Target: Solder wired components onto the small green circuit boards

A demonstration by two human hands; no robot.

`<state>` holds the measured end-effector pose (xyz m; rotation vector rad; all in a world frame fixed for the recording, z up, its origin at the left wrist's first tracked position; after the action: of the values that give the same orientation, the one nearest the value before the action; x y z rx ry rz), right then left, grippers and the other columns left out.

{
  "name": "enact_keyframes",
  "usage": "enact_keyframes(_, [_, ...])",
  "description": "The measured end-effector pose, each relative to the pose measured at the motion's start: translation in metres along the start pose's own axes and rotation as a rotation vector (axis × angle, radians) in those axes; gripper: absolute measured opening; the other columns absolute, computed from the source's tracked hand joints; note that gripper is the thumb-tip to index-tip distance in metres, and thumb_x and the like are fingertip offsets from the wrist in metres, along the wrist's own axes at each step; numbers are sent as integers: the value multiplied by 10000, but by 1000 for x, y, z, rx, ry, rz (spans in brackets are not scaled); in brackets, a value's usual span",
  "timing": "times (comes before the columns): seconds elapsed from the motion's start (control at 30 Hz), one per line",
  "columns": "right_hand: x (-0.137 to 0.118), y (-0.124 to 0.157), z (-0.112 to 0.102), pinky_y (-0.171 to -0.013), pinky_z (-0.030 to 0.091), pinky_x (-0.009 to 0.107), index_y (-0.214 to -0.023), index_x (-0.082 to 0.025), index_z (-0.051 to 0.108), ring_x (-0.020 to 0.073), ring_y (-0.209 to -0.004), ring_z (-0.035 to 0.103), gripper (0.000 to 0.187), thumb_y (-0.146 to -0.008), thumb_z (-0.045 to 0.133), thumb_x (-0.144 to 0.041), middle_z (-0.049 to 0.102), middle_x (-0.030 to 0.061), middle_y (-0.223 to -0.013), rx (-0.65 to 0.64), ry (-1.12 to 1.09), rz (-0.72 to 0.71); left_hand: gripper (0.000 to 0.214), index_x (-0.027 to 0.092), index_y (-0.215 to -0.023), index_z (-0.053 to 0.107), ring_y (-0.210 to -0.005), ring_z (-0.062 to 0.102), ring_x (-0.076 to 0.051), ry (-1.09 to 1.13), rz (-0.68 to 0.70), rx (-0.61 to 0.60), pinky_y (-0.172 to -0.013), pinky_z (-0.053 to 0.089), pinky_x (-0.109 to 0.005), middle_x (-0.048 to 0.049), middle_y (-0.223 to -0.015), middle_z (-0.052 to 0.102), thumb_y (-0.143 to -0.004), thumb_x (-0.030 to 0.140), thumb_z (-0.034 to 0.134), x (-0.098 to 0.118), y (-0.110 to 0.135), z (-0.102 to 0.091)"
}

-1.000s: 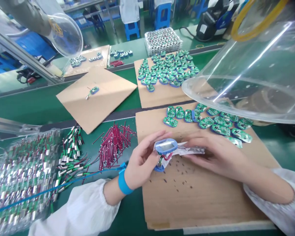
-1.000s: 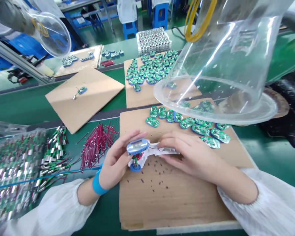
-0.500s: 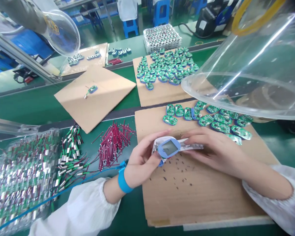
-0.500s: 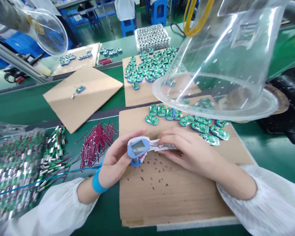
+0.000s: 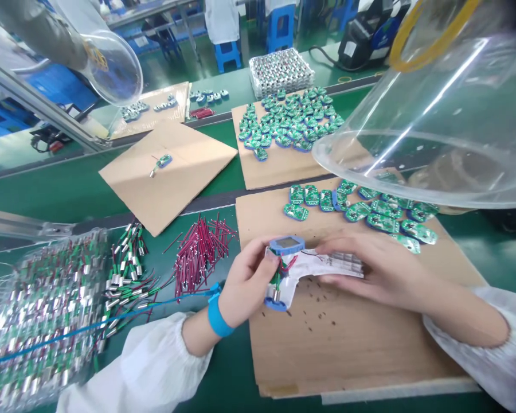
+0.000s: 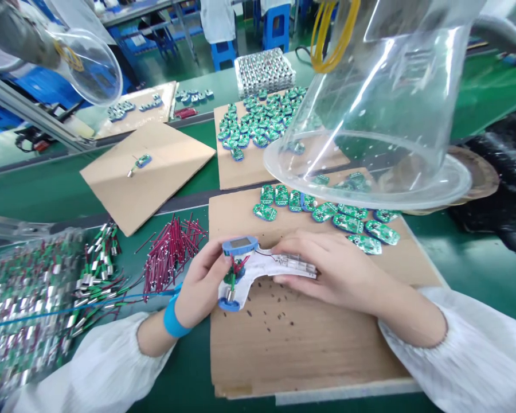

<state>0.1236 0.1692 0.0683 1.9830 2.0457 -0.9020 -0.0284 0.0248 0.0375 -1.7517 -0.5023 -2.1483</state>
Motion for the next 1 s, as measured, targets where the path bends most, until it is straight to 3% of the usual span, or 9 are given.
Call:
enact_keyframes(0.2, [1,1,0,-815,604,373,-1295,-257,575,242,-999,779,427,-935,731,-426,776,38,-1205,-9,13,28,350,181,-1096,733,-838,685,-165,95,-197,56,-754,543,-247,-45,-961,758,-959,497,671,-22,0,-5])
enact_keyframes(0.3, [-1,0,-5,-794,602,361,-1272,-251,595,235,-939,786,396,-939,721,-425,793,34,-1153,52,28,23,345,180,-1109,732,-906,711,-189,182,-229,54,-794,568,-265,-61,-1017,771,-950,483,685,-22,-1,-2])
enact_keyframes(0.47, [2,-3,-8,-783,602,307,-1280,-266,628,214,-937,788,375,-933,721,-374,798,26,-1142,98,-16,84,347,179,-1172,669,-888,753,-224,351,-303,-131,-759,615,-329,-122,-1223,724,-968,460,658,-11,-6,9])
enact_keyframes(0.57, [3,-5,-10,-784,602,314,-1228,-248,669,218,-920,790,328,-929,711,-377,805,38,-1106,124,0,117,431,205,-1283,610,-852,766,-196,323,-317,-290,-779,608,-290,-118,-1181,722,-921,398,744,-7,-9,16])
enact_keyframes(0.63, [1,-6,-12,-775,602,325,-1202,-239,685,229,-909,788,329,-916,718,-397,807,50,-1084,143,19,117,493,205,-1298,601,-781,764,-174,291,-326,-307,-717,591,-243,-103,-1114,727,-864,317,808,-6,-10,16])
enact_keyframes(0.73, [-1,-7,-13,-693,600,309,-1252,-245,659,223,-850,777,378,-911,719,-397,794,66,-1086,159,-28,94,481,179,-1256,630,-674,740,-148,282,-317,-229,-617,567,-215,-98,-1078,725,-824,263,822,1,-10,8])
enact_keyframes(0.8, [1,-6,-14,-617,591,291,-1353,-236,591,198,-746,750,444,-941,680,-377,775,79,-1054,189,-95,103,427,153,-1212,656,-616,705,-112,289,-256,-124,-571,551,-193,-97,-1078,724,-822,242,805,18,-11,-11])
enact_keyframes(0.87, [6,-5,-13,-602,594,296,-1435,-221,510,184,-682,719,479,-986,612,-354,752,79,-995,213,-132,127,369,139,-1193,668,-608,678,-78,301,-165,55,-555,546,-161,-90,-1087,723,-844,207,768,42,-11,-47])
enact_keyframes(1.0, [13,-4,2,-587,605,305,-1397,-244,533,191,-667,721,393,-1019,559,-350,740,51,-936,107,-127,135,263,97,-1144,647,-686,687,-68,258,99,567,-637,589,-135,-74,-1033,731,-886,46,641,107,-5,-160])
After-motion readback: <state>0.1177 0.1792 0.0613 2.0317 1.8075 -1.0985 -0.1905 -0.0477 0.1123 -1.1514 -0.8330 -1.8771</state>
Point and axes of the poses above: each hand's wrist, its own y-axis away from the middle knuckle, its own z-axis out of the palm, x = y × z, the point moved 6 cm from there along -y, towards the middle knuckle
